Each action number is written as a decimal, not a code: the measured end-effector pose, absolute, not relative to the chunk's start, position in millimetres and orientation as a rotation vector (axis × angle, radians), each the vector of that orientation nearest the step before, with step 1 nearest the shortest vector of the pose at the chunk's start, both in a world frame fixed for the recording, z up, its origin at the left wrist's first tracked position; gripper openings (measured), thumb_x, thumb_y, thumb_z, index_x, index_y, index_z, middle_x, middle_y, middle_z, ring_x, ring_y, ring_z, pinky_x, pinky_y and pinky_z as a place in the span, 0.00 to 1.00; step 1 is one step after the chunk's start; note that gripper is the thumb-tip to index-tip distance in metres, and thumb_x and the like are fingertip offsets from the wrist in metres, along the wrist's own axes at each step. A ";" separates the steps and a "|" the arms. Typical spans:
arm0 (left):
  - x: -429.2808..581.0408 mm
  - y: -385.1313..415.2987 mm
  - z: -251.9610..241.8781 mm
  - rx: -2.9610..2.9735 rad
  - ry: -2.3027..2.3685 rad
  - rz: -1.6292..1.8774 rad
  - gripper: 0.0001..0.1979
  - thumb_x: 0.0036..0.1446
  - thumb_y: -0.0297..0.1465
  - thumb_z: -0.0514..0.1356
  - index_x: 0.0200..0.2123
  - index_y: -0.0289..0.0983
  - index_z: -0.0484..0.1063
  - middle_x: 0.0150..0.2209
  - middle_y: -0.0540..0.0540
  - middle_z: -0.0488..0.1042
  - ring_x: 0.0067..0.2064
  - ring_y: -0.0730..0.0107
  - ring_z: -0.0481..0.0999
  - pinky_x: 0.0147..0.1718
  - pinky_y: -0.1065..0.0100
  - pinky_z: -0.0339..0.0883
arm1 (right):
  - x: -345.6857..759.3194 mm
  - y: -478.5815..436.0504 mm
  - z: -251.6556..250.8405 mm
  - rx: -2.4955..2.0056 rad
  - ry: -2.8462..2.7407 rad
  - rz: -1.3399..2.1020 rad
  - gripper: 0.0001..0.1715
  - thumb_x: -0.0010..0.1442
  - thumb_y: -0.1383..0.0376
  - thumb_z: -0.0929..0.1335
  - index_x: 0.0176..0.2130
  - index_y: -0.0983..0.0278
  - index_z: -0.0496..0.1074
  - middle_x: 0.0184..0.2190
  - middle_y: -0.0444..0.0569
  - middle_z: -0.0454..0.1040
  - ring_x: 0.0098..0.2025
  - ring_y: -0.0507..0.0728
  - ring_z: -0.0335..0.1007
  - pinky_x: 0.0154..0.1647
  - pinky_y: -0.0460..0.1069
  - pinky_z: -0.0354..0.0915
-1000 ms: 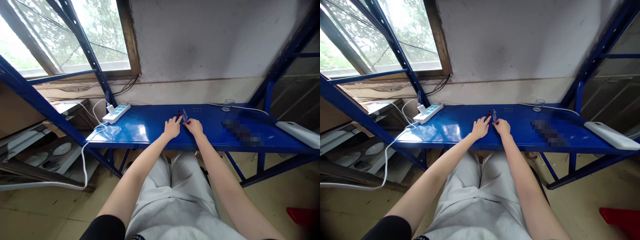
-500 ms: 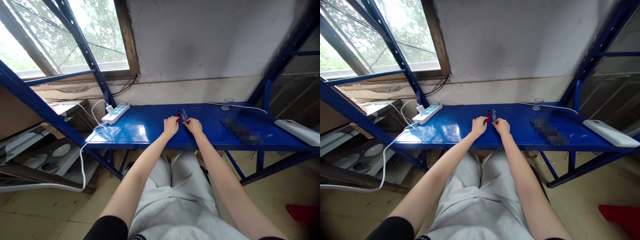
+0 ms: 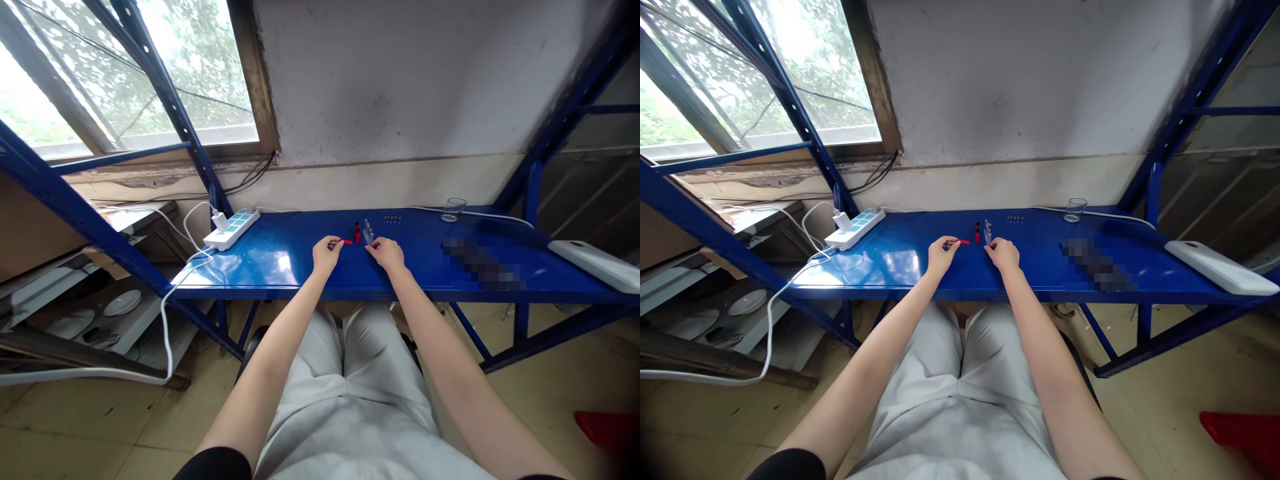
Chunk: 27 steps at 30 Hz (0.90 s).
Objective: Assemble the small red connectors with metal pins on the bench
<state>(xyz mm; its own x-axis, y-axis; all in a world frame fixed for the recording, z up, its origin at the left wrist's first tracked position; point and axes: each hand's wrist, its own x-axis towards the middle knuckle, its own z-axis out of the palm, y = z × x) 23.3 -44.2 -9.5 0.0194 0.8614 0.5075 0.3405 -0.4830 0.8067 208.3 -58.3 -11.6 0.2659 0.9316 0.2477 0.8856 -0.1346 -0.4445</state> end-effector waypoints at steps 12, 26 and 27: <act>20.1 -47.0 -14.5 1.696 1.042 1.499 0.11 0.49 0.35 0.61 0.35 0.36 0.73 0.32 0.45 0.75 0.34 0.70 0.74 0.36 0.69 0.66 | 201.8 -66.1 -8.7 -2.019 -1.762 -0.041 0.12 0.59 0.58 0.61 0.37 0.61 0.69 0.32 0.48 0.75 0.35 0.56 0.70 0.28 0.46 0.57; 21.2 -53.6 -9.1 1.805 1.026 1.349 0.08 0.50 0.33 0.61 0.34 0.36 0.74 0.32 0.45 0.76 0.35 0.69 0.75 0.37 0.69 0.66 | 182.6 -75.9 1.7 -2.025 -2.059 -0.296 0.12 0.60 0.63 0.60 0.42 0.64 0.66 0.34 0.54 0.75 0.35 0.57 0.71 0.29 0.46 0.56; 21.0 -54.0 -8.7 1.804 1.034 1.352 0.08 0.50 0.33 0.60 0.34 0.36 0.74 0.33 0.45 0.76 0.36 0.69 0.75 0.38 0.69 0.66 | 182.7 -76.0 1.5 -2.016 -2.065 -0.301 0.12 0.60 0.63 0.60 0.41 0.64 0.66 0.34 0.54 0.75 0.35 0.57 0.71 0.29 0.46 0.55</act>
